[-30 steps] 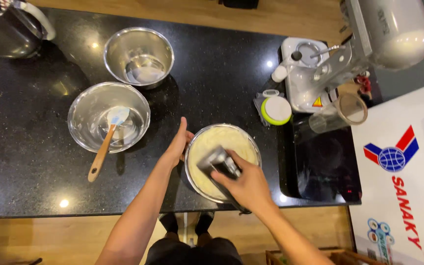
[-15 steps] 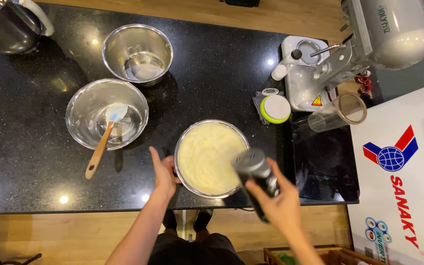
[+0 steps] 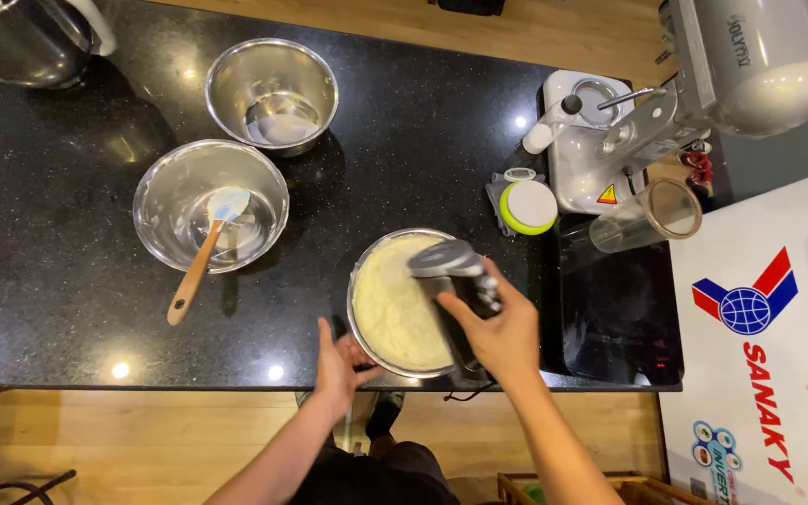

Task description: Using a hand mixer to blend ingredients and folding whipped egg whites into a yolk-based batter.

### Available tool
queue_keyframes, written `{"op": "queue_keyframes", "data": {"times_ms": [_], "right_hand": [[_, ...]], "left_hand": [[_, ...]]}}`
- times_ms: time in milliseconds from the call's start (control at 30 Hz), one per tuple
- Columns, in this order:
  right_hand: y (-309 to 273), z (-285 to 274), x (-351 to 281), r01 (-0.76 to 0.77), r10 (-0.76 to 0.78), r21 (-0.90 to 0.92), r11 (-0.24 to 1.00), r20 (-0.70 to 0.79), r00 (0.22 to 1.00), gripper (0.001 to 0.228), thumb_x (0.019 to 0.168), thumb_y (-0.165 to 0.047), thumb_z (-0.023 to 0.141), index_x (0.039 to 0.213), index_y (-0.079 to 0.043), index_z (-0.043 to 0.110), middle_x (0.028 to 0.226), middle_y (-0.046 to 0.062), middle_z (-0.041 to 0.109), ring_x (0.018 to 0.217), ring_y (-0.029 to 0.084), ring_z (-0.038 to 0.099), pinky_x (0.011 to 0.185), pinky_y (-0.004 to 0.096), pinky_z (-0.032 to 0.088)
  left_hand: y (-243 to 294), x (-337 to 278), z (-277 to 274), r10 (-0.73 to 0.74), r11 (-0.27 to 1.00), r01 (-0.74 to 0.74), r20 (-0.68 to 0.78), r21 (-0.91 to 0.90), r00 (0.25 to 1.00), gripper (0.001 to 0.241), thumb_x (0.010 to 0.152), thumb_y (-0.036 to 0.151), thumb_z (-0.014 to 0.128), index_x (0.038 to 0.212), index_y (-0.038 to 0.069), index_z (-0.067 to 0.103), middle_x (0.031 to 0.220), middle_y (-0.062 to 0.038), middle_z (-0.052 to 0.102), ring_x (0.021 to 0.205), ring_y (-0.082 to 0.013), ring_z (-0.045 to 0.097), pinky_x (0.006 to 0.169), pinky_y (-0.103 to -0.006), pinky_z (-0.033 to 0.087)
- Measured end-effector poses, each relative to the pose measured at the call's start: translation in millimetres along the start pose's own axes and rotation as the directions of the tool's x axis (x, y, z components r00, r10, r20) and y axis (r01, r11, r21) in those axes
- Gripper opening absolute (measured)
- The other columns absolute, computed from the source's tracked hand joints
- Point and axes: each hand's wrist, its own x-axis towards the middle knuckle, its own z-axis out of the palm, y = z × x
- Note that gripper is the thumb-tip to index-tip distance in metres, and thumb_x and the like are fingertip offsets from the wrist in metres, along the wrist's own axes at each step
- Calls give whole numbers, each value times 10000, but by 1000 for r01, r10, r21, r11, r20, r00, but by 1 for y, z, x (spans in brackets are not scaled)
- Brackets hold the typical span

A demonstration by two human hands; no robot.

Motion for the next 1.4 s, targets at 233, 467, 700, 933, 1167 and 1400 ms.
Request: {"op": "queue_keyframes", "data": {"times_ms": [233, 467, 700, 933, 1167, 1400], "right_hand": [[23, -10, -46, 11, -12, -9, 1000, -52, 999, 706, 755, -194, 852, 1393, -31, 597, 1099, 110, 799, 966, 126, 726, 855, 285, 563], [-45, 27, 2, -62, 128, -367, 928, 157, 979, 731, 721, -415, 877, 1379, -223, 622, 983, 147, 785, 872, 251, 759, 796, 345, 564], [-34, -2, 39, 139, -137, -217, 966, 24, 990, 629, 732, -291, 884, 1308, -149, 676, 1031, 98, 806, 915, 141, 767, 810, 294, 564], [28, -19, -36, 128, -129, -33, 991, -41, 991, 713, 761, -176, 856, 1405, -23, 591, 1164, 124, 775, 1046, 156, 716, 917, 305, 551], [9, 16, -44, -91, 100, -97, 991, 95, 990, 794, 728, -257, 883, 1425, -67, 553, 1100, 132, 791, 957, 179, 767, 829, 320, 586], [-18, 15, 11, -47, 59, -133, 990, 85, 995, 696, 764, -261, 869, 1392, -97, 619, 1100, 111, 787, 928, 152, 753, 829, 301, 580]], "left_hand": [[86, 80, -9, 187, 881, -173, 11, 441, 982, 902, 938, 782, 138, 1076, 67, 670, 859, -49, 629, 731, -161, 565, 692, -388, 550], [144, 110, 37, -34, 820, -108, 236, 563, 971, 922, 841, 867, 140, 992, 107, 640, 783, -5, 551, 646, -136, 429, 534, -356, 428], [133, 83, 12, 21, 863, -135, 231, 488, 973, 1009, 744, 940, 70, 791, 134, 675, 599, 13, 421, 527, -126, 374, 429, -286, 362], [60, 62, -26, 169, 978, -178, 86, 107, 982, 929, 809, 992, 99, 669, 146, 457, 546, 33, 394, 418, -109, 339, 345, -253, 201], [9, 13, 8, 157, 984, -161, -57, -70, 986, 1062, 804, 916, 119, 1106, 73, 690, 878, -25, 697, 735, -119, 613, 503, -258, 387], [-3, 11, 6, 98, 994, -101, -61, -41, 993, 930, 838, 825, 118, 1203, 155, 651, 1073, -5, 740, 978, -116, 665, 846, -439, 516]]}}
